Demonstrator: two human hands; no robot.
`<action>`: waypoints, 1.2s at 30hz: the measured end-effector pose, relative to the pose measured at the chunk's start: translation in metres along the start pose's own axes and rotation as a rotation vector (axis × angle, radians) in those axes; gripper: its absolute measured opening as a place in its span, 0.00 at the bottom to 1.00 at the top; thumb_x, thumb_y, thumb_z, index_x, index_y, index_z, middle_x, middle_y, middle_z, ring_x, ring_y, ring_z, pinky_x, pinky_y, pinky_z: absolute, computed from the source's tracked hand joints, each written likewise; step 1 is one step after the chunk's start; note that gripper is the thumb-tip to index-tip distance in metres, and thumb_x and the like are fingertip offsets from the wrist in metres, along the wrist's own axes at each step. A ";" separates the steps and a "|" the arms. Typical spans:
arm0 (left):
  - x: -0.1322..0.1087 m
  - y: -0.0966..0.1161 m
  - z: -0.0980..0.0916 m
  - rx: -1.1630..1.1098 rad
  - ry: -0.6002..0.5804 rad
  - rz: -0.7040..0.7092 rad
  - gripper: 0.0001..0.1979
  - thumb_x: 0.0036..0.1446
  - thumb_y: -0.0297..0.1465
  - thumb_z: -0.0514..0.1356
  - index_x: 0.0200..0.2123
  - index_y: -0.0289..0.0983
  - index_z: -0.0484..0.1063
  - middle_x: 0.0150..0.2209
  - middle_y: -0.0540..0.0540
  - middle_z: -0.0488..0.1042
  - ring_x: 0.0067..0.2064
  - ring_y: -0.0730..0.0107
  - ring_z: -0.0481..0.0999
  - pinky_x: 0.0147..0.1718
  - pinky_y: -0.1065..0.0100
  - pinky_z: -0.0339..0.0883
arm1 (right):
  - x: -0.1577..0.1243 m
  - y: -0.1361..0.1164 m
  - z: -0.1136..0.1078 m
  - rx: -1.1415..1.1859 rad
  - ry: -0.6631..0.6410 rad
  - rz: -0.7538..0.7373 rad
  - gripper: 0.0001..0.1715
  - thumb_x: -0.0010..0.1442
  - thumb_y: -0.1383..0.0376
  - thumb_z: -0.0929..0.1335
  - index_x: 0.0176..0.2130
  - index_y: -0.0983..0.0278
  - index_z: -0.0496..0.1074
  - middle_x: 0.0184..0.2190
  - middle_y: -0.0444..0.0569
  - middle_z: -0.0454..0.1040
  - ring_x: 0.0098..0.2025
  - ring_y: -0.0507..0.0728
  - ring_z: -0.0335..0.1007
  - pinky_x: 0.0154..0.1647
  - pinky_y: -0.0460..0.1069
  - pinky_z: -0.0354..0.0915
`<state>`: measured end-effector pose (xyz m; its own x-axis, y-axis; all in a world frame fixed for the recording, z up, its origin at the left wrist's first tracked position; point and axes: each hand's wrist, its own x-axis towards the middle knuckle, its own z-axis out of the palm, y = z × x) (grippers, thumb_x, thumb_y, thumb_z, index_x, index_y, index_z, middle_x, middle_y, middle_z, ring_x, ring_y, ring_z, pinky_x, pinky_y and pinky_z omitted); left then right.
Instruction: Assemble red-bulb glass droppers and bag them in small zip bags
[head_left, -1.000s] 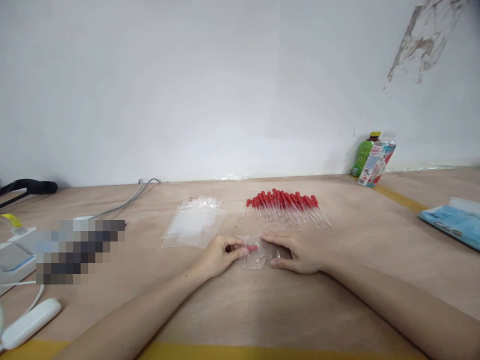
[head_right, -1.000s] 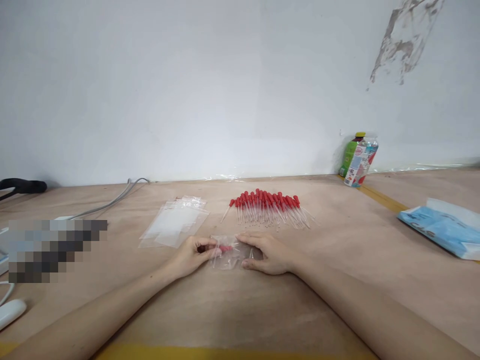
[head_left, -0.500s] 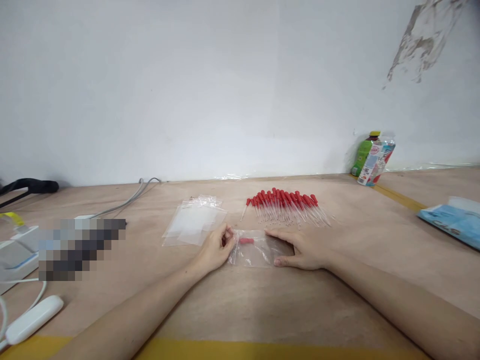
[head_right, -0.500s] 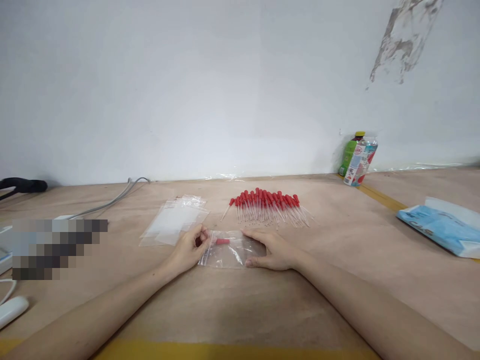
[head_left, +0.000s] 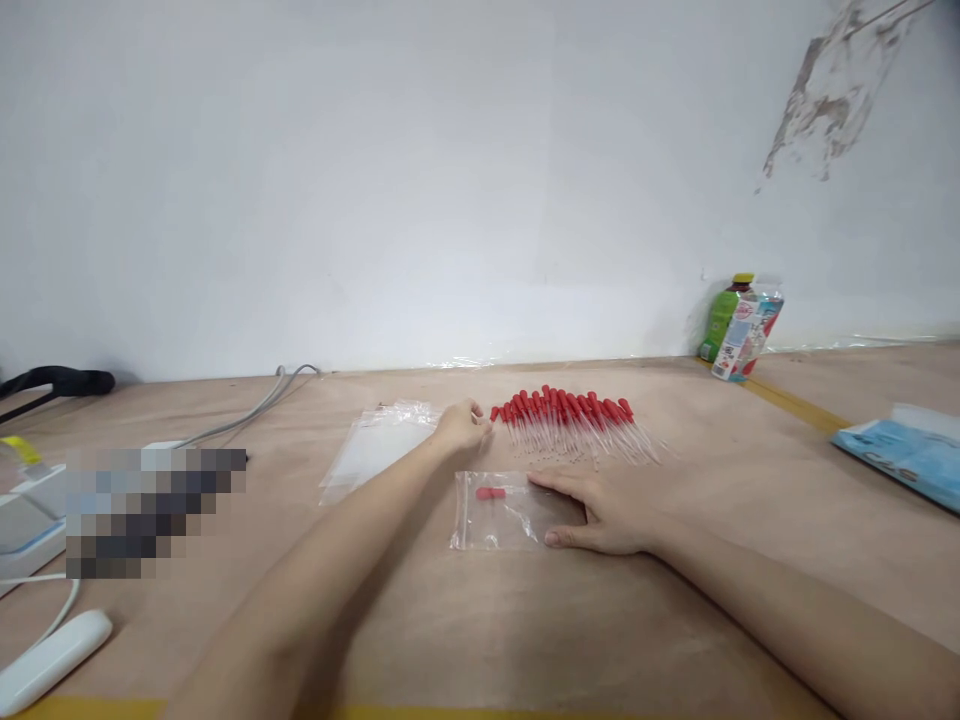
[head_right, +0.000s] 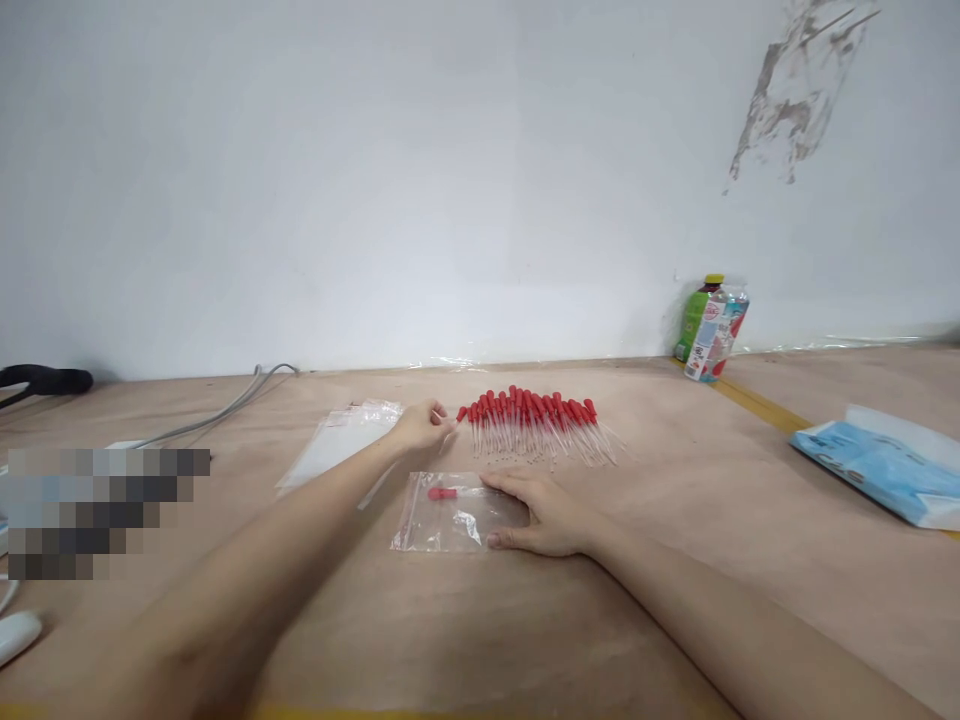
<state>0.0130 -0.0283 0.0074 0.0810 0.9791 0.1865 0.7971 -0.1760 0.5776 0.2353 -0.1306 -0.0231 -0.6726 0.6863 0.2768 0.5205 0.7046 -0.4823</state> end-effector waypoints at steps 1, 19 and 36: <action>0.007 0.003 0.005 0.012 0.005 -0.013 0.12 0.39 0.33 0.61 0.30 0.36 0.65 0.30 0.45 0.71 0.33 0.63 0.71 0.30 0.68 0.60 | 0.000 -0.001 0.000 0.002 -0.002 0.000 0.41 0.48 0.46 0.65 0.56 0.63 0.58 0.55 0.54 0.59 0.55 0.62 0.55 0.54 0.58 0.54; -0.062 -0.037 -0.033 -0.635 0.207 0.113 0.27 0.52 0.33 0.55 0.53 0.42 0.47 0.30 0.53 0.63 0.28 0.75 0.73 0.33 0.67 0.69 | -0.001 0.001 0.000 -0.018 -0.016 0.016 0.42 0.48 0.46 0.65 0.56 0.62 0.57 0.55 0.52 0.59 0.56 0.62 0.54 0.55 0.57 0.52; -0.119 -0.036 -0.023 -0.822 0.250 0.011 0.26 0.48 0.37 0.59 0.47 0.41 0.49 0.28 0.55 0.68 0.30 0.72 0.75 0.38 0.63 0.68 | -0.001 0.000 0.000 0.000 -0.014 0.007 0.40 0.49 0.46 0.64 0.56 0.62 0.57 0.55 0.53 0.59 0.55 0.63 0.55 0.54 0.59 0.53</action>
<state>-0.0394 -0.1406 -0.0171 -0.1245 0.9427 0.3096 0.1030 -0.2980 0.9490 0.2358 -0.1311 -0.0236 -0.6764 0.6884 0.2618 0.5252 0.7001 -0.4837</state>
